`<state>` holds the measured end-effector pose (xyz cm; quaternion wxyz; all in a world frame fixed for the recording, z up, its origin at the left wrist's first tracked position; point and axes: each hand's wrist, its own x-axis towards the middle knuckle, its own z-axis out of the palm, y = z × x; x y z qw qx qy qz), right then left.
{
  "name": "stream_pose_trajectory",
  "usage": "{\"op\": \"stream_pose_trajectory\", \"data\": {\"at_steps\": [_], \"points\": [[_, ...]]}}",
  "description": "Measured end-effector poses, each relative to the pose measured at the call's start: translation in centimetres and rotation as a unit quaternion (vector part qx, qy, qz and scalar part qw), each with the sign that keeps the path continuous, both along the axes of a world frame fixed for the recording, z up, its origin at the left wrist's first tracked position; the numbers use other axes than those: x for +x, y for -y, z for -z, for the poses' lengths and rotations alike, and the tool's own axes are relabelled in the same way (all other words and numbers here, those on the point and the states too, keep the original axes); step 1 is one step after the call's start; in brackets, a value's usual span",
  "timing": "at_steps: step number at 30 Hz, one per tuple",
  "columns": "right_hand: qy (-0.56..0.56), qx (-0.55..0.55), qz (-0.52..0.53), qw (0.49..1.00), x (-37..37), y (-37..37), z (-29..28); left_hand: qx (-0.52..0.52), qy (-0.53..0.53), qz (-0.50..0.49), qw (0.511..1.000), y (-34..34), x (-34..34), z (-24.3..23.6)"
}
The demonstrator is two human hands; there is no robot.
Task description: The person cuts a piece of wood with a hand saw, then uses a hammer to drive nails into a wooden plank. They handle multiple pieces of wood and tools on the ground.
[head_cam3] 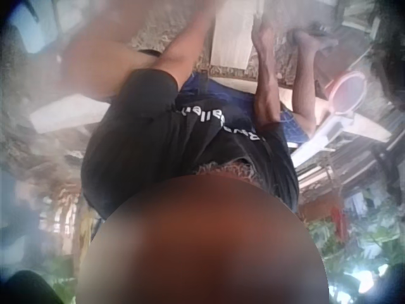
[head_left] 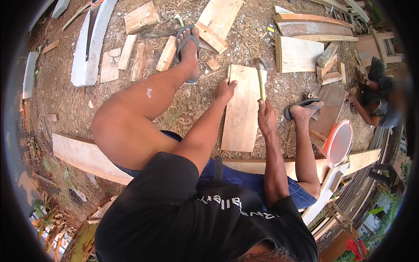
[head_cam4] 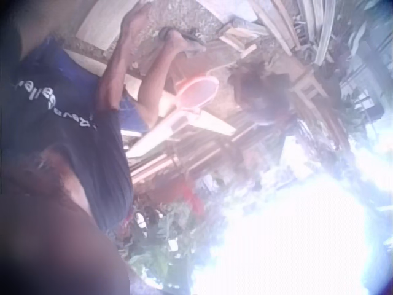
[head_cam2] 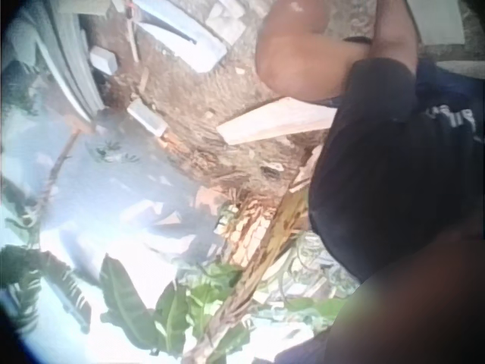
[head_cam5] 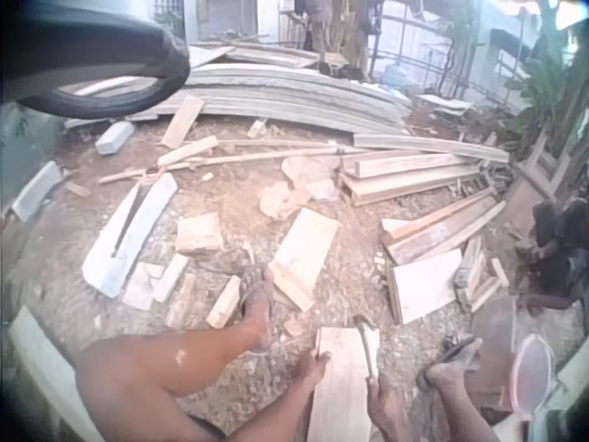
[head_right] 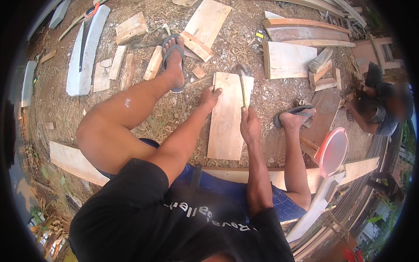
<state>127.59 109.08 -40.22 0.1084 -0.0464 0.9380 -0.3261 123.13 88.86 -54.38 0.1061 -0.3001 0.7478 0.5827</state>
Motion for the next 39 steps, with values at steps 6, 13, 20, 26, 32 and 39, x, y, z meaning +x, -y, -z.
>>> {"op": "stream_pose_trajectory", "data": {"at_steps": [6, 13, 20, 26, 32, 39], "points": [[-0.156, -0.377, -0.011, 0.913, -0.6, 4.8, -12.6, -0.036, 0.034, -0.009, 0.999, 1.7, 1.2, -0.9], [0.062, 0.129, -0.033, 0.989, -0.3, -0.6, -1.3, 0.015, 0.033, 0.004, 0.999, 0.2, 0.9, -3.7], [-0.153, -0.413, -0.047, 0.897, -1.9, 3.9, -12.2, -0.026, 0.043, -0.009, 0.999, 1.4, 1.1, -2.1], [-0.026, 0.112, -0.079, 0.990, 0.1, -1.7, 1.6, -0.025, 0.023, -0.015, 0.999, -0.2, 1.4, -1.5], [-0.050, -0.133, -0.008, 0.990, -1.4, 2.2, -8.0, -0.012, 0.008, -0.003, 1.000, 0.2, 1.3, 0.7], [-0.285, -0.253, -0.117, 0.917, -0.8, 1.8, -2.9, -0.015, -0.012, -0.061, 0.998, 0.7, 1.4, 0.6]]}}
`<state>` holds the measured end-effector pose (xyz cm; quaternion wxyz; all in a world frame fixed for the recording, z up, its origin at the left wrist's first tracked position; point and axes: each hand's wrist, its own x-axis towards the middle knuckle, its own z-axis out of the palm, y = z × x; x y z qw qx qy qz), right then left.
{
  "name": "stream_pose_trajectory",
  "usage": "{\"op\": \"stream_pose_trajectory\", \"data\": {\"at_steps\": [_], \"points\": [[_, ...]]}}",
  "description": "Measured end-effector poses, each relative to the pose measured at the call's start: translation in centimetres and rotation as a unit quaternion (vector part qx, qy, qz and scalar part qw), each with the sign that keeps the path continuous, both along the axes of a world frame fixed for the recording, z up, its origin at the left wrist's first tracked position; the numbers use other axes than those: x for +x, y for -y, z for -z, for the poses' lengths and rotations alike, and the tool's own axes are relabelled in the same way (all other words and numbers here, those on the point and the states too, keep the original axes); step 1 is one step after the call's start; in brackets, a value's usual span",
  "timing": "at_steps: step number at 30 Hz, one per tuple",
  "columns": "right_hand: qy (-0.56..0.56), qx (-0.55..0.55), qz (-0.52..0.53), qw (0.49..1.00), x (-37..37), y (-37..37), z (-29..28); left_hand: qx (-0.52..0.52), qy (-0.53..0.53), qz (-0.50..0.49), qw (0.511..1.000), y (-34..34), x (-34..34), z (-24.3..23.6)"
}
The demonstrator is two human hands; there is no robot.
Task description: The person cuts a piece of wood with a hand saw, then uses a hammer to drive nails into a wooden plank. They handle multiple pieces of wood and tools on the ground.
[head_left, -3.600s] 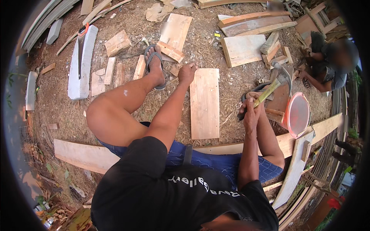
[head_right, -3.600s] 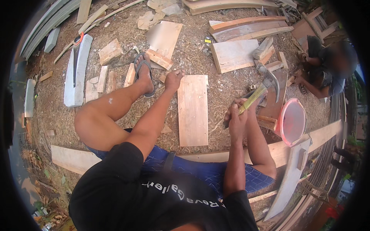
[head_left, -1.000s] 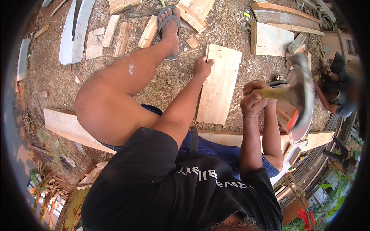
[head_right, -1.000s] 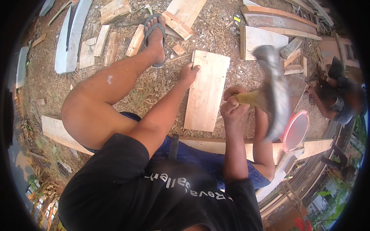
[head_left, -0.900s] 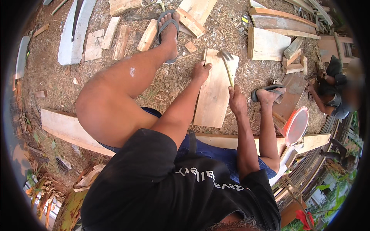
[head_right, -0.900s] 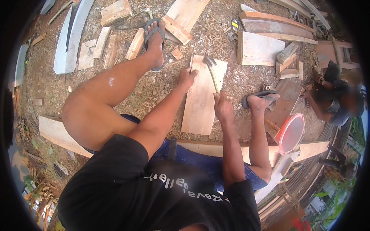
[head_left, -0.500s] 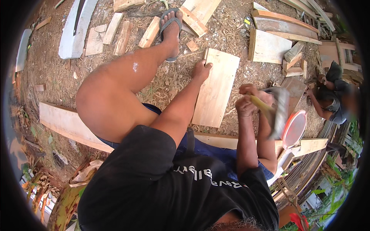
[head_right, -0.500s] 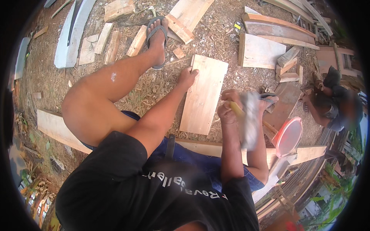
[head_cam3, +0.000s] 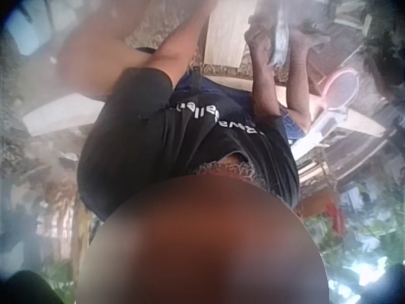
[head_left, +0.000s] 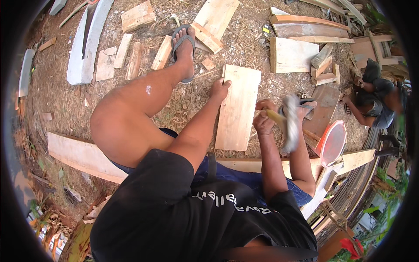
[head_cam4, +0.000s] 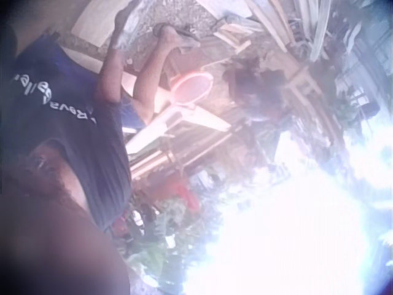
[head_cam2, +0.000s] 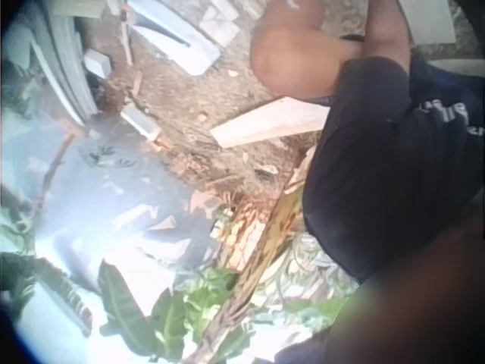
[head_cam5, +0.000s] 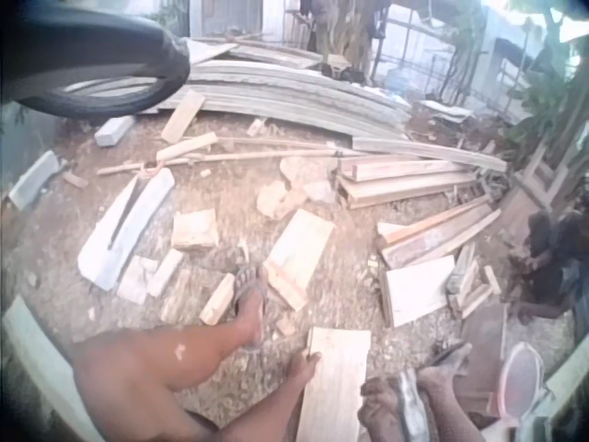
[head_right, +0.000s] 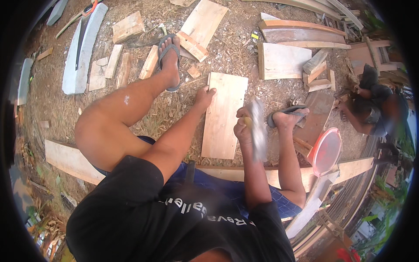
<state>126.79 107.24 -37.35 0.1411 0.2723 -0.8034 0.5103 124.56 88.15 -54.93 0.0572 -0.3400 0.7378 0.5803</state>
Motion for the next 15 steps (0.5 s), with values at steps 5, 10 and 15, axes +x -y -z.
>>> {"op": "stream_pose_trajectory", "data": {"at_steps": [5, 10, 15], "points": [[0.351, 0.224, 0.188, 0.889, -0.3, -2.3, 2.8, 0.023, 0.004, 0.059, 0.998, 0.2, -0.5, 0.3], [0.172, -0.153, 0.066, 0.971, -1.0, -0.6, -9.6, 0.079, -0.005, 0.056, 0.995, 0.7, 0.3, -1.1], [-0.122, -0.187, -0.030, 0.974, -2.1, 1.5, -7.5, 0.027, -0.005, 0.020, 0.999, -0.4, -0.2, -0.4]]}}
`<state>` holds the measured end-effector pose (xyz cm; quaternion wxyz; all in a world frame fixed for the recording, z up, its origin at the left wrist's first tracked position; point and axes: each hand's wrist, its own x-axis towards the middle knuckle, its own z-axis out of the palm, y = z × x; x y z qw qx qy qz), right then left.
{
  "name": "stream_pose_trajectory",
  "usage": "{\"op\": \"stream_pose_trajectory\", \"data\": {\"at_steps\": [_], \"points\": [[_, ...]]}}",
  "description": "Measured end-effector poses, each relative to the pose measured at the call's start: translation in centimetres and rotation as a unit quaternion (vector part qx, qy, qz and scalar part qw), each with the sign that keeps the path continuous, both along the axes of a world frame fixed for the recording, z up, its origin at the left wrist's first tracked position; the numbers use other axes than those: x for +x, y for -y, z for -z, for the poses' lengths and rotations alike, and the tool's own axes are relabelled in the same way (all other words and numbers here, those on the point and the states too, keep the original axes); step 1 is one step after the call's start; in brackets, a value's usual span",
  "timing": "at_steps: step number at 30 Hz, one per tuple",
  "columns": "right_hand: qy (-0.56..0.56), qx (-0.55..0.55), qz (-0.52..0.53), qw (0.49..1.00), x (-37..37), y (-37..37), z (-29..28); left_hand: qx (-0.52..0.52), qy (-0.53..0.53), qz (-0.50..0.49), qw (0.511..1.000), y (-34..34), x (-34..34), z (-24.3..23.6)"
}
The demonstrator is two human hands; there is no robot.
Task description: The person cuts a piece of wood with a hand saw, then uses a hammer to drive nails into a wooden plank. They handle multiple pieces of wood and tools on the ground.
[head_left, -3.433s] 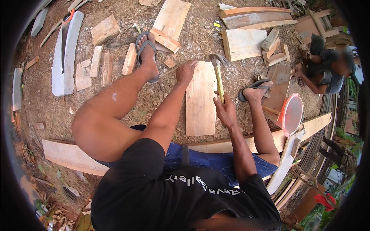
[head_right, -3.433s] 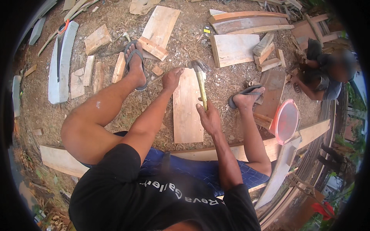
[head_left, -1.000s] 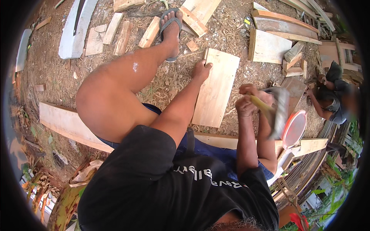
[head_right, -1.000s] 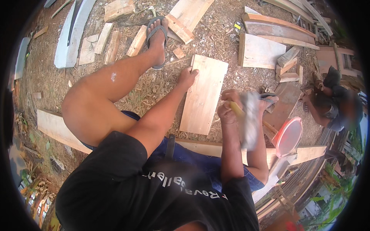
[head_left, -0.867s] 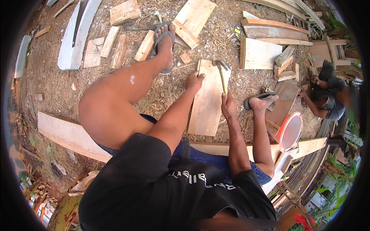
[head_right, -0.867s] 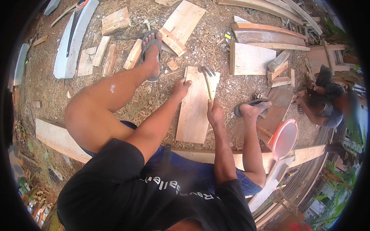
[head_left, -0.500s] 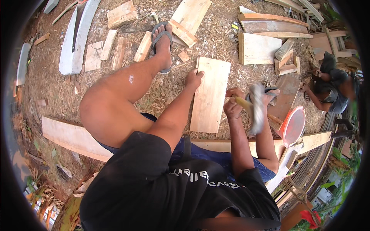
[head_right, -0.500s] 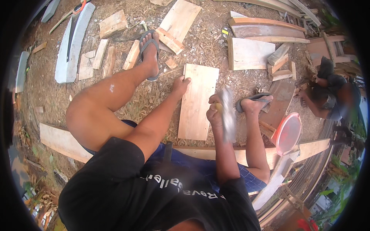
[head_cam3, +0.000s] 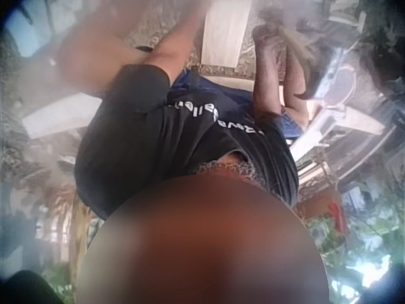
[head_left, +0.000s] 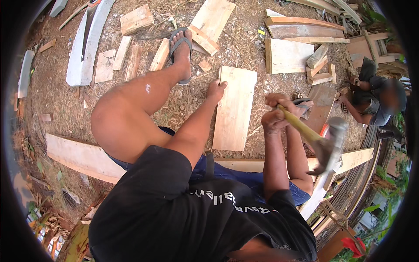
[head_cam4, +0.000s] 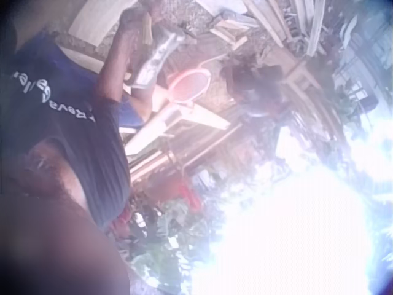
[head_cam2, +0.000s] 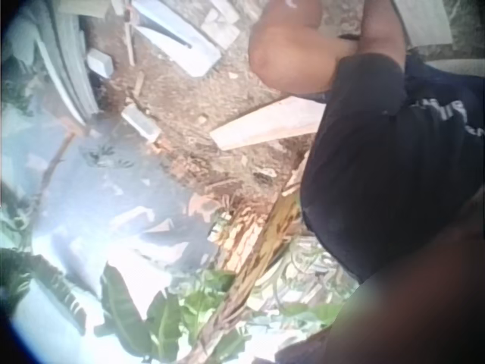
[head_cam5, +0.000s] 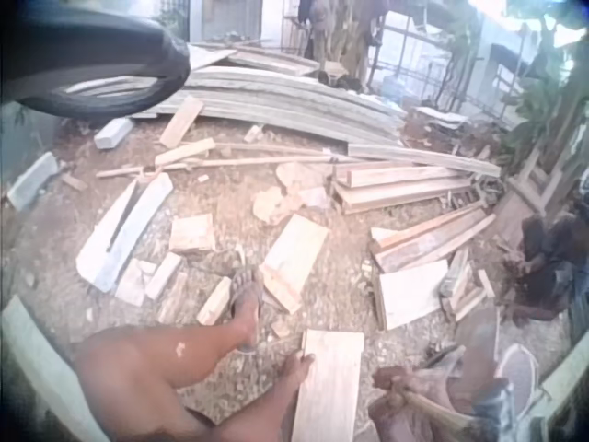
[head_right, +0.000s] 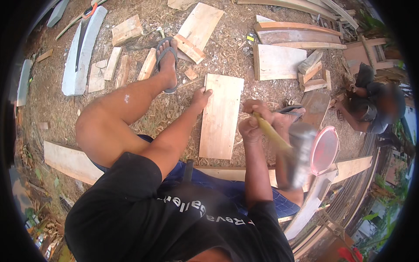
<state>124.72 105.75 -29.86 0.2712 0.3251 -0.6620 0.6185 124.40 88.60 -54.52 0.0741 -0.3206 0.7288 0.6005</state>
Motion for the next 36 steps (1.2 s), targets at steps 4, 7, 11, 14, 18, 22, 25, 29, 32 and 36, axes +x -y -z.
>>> {"op": "stream_pose_trajectory", "data": {"at_steps": [4, 7, 11, 14, 18, 22, 25, 29, 32, 36], "points": [[0.390, 0.555, 0.071, 0.732, 2.7, -3.8, 12.5, 0.019, -0.025, -0.018, 0.999, 1.1, -0.5, 3.0], [0.396, 0.458, 0.110, 0.788, 1.8, -3.9, 11.3, 0.046, -0.056, -0.018, 0.997, 1.5, -1.4, 2.0], [0.325, 0.150, 0.032, 0.933, 1.0, 0.0, -0.8, 0.028, -0.042, -0.024, 0.998, 1.5, -0.8, 2.1], [0.161, 0.020, -0.015, 0.987, 0.7, -0.9, -1.7, 0.045, -0.036, 0.015, 0.998, -0.7, -0.5, 0.4], [0.281, 0.404, 0.093, 0.866, 3.0, -4.1, 11.2, -0.011, -0.030, -0.010, 0.999, 0.2, -0.5, 1.7], [0.417, 0.440, 0.103, 0.788, 1.9, -1.2, 9.3, -0.055, -0.004, 0.000, 0.998, 1.3, -0.1, 1.8], [0.369, 0.305, 0.115, 0.870, 2.7, -1.0, 2.1, -0.044, 0.018, 0.039, 0.998, -0.6, 0.0, -0.5], [0.191, 0.142, 0.031, 0.971, 2.4, 0.7, 1.1, -0.030, 0.022, 0.020, 0.999, 1.0, 0.1, 0.4], [0.212, 0.314, 0.111, 0.919, 3.9, -1.1, 10.0, -0.077, 0.022, 0.024, 0.996, 1.2, -0.2, 0.6], [0.468, 0.429, 0.128, 0.762, 3.0, -3.2, 7.9, -0.047, -0.029, 0.046, 0.997, -1.4, -1.2, -0.9]]}}
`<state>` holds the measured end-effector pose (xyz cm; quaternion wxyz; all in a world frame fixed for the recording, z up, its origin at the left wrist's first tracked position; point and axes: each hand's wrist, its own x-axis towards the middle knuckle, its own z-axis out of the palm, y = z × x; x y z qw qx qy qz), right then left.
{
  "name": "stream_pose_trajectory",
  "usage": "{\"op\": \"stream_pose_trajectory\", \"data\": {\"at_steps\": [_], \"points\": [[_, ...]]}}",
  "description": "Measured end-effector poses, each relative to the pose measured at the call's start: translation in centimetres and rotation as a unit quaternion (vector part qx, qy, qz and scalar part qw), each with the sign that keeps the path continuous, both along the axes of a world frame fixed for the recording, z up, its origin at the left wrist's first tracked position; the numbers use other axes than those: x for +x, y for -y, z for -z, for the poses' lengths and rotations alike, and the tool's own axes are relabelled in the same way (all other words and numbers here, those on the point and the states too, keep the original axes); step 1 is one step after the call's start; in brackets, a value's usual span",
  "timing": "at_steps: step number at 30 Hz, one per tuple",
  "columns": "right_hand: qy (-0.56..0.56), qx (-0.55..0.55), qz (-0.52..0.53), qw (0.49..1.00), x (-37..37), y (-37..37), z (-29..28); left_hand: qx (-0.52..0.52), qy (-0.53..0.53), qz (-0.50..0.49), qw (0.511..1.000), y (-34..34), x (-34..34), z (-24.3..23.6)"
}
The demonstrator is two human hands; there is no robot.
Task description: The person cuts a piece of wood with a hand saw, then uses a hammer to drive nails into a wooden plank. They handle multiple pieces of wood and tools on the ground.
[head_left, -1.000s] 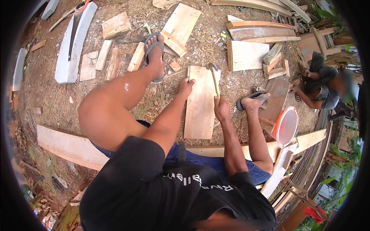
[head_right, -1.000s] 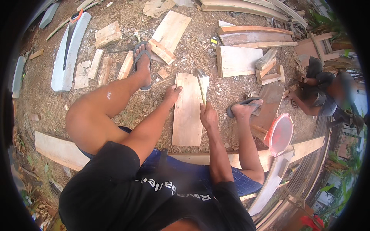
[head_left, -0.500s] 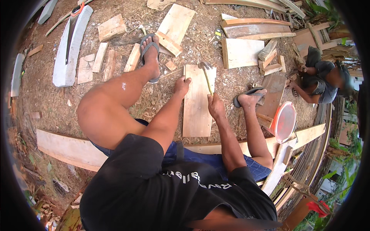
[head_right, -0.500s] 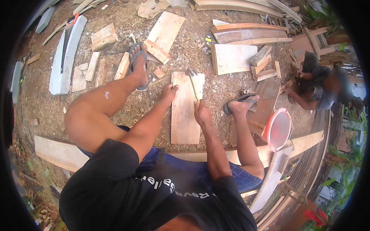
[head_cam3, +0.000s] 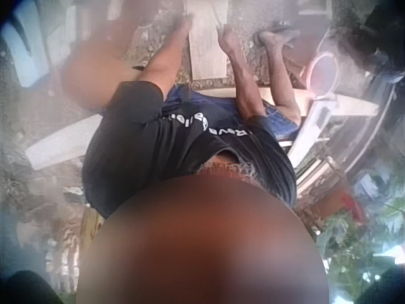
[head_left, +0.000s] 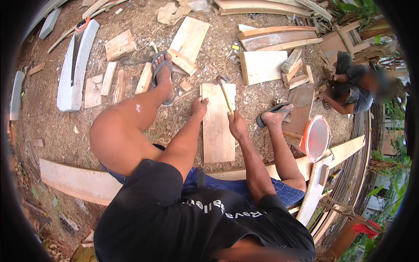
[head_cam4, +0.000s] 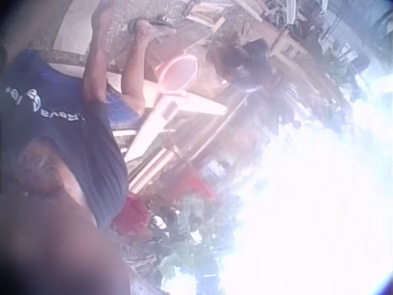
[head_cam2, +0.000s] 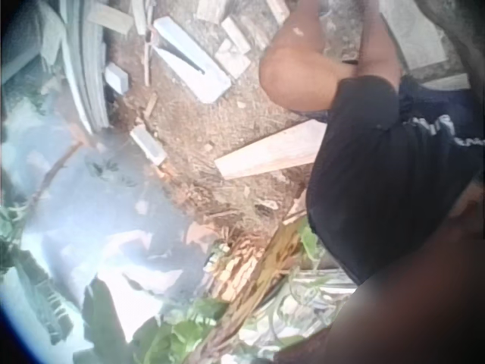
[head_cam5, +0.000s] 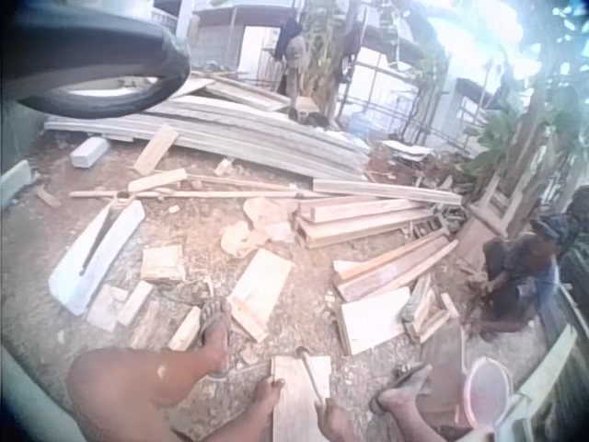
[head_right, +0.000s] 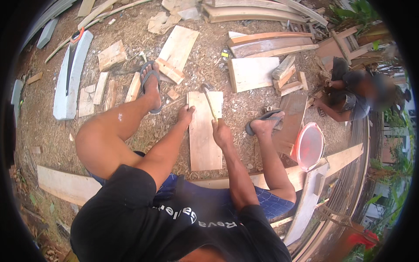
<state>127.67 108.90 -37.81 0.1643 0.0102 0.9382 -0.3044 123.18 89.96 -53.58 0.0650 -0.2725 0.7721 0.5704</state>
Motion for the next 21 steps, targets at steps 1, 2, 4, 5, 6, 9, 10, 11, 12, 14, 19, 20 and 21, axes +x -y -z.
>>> {"op": "stream_pose_trajectory", "data": {"at_steps": [1, 2, 4, 5, 6, 9, 10, 11, 12, 14, 19, 20, 21], "points": [[0.002, -0.077, 0.031, 0.997, -0.4, -0.7, -0.3, -0.018, -0.021, 0.005, 1.000, -0.5, 0.4, 0.3], [0.000, -0.092, 0.012, 0.996, -1.3, 0.4, 0.8, 0.006, -0.024, -0.027, 0.999, 2.3, 0.7, 1.2], [0.055, -0.142, 0.083, 0.985, -0.9, 0.3, -4.4, -0.034, 0.020, -0.049, 0.998, 2.5, 0.5, -0.3], [-0.047, -0.189, 0.081, 0.977, -1.2, -1.4, -0.9, -0.055, 0.053, -0.042, 0.996, 3.8, -0.4, 0.9], [-0.007, -0.235, 0.140, 0.962, -0.7, -2.5, -0.1, -0.075, 0.098, -0.045, 0.991, 3.6, 0.0, 0.1], [-0.011, -0.106, 0.137, 0.985, 0.5, -7.4, 5.4, -0.121, 0.144, -0.087, 0.978, 2.0, -1.5, -7.8], [-0.015, -0.002, 0.066, 0.998, -0.4, -8.6, 6.2, -0.122, 0.134, -0.100, 0.978, 2.9, -2.6, -7.4], [0.006, 0.042, -0.008, 0.999, -1.7, -8.9, 5.8, -0.127, 0.131, -0.117, 0.976, 4.1, -3.4, -7.5], [0.036, 0.091, -0.072, 0.993, -1.7, -10.3, 5.6, -0.134, 0.102, -0.075, 0.983, 4.1, -4.3, -9.7], [-0.024, 0.128, -0.175, 0.976, -2.7, -12.7, 4.4, -0.149, 0.053, 0.013, 0.987, 4.1, -8.1, -15.4], [0.081, 0.068, -0.154, 0.982, -12.2, -7.4, -18.2, -0.211, -0.131, 0.181, 0.952, 13.4, -15.7, -30.4], [-0.001, 0.078, -0.164, 0.983, -14.6, -8.7, -21.0, -0.213, -0.130, 0.201, 0.947, 12.8, -16.0, -34.6], [-0.064, 0.048, -0.144, 0.986, -16.9, -9.2, -24.2, -0.293, -0.135, 0.184, 0.929, 13.5, -17.2, -36.8]]}}
